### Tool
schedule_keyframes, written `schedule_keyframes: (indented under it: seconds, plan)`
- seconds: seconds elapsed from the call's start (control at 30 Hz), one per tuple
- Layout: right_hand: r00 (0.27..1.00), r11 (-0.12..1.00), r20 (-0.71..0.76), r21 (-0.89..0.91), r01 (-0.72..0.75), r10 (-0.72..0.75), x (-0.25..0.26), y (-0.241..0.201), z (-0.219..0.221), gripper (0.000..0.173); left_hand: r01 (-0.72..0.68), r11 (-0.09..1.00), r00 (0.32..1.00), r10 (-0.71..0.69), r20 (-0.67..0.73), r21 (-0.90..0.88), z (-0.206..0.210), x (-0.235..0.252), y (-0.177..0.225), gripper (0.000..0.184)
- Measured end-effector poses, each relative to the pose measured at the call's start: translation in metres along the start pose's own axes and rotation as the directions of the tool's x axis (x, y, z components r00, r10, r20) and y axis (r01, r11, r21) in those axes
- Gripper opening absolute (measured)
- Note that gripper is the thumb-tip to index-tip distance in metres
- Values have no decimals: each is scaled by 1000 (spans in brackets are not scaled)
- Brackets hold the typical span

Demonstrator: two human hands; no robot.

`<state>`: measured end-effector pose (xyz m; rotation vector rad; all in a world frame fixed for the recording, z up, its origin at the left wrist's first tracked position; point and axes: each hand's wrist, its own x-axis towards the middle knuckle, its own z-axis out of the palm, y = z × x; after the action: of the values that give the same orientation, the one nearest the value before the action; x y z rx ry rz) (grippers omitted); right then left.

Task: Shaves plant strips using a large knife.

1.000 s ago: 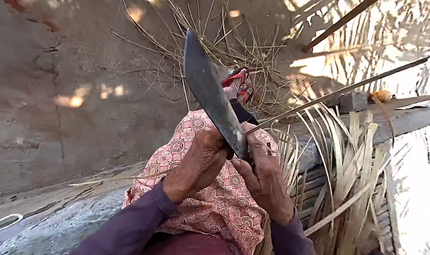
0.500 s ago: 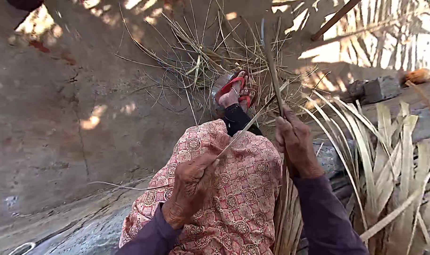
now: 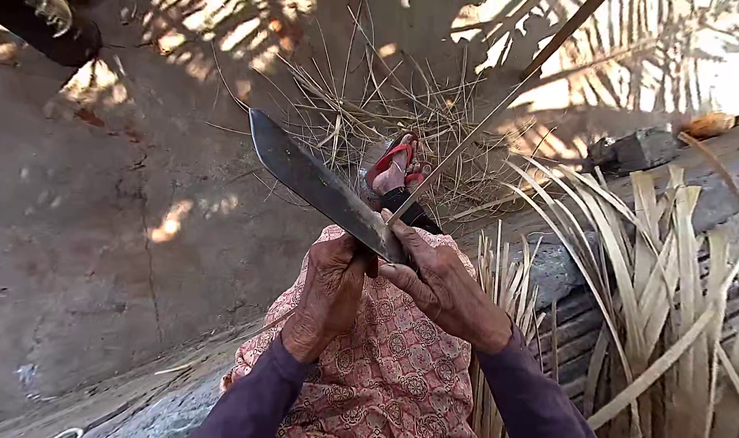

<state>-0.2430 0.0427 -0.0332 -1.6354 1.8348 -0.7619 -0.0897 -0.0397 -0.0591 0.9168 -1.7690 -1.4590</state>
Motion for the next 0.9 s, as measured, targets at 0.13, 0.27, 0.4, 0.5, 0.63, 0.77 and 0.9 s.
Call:
schedule_keyframes:
  seconds: [0.13, 0.27, 0.4, 0.5, 0.63, 0.77, 0.9]
  plan:
    - [997, 997, -21, -14, 73, -74, 1, -4, 2, 68, -194, 975, 970, 207, -130, 107, 6, -7, -5, 20]
    - [994, 994, 13, 21, 107, -107, 5, 5, -2, 69, -303, 941, 941, 320, -108, 149, -1, -15, -9, 25]
    - [980, 951, -45, 253, -179, 196, 7, 41, -24, 63, -323, 927, 943, 332, -21, 189, -15, -36, -11, 32]
    - [977, 951, -59, 246, -184, 205, 4, 36, -28, 74, -202, 968, 974, 215, -72, 150, -21, -30, -19, 29]
    - [994, 978, 93, 194, -71, 54, 1, 6, -14, 70, -173, 978, 984, 177, -20, 115, -18, -18, -15, 27]
    - [993, 967, 110, 254, 22, -51, 2, -7, -5, 70, -116, 993, 990, 117, 75, -8, -25, -14, -6, 24]
    - [994, 987, 67, 142, 76, -86, -1, -19, -5, 66, -26, 992, 999, 29, 20, -124, -20, -8, 8, 24]
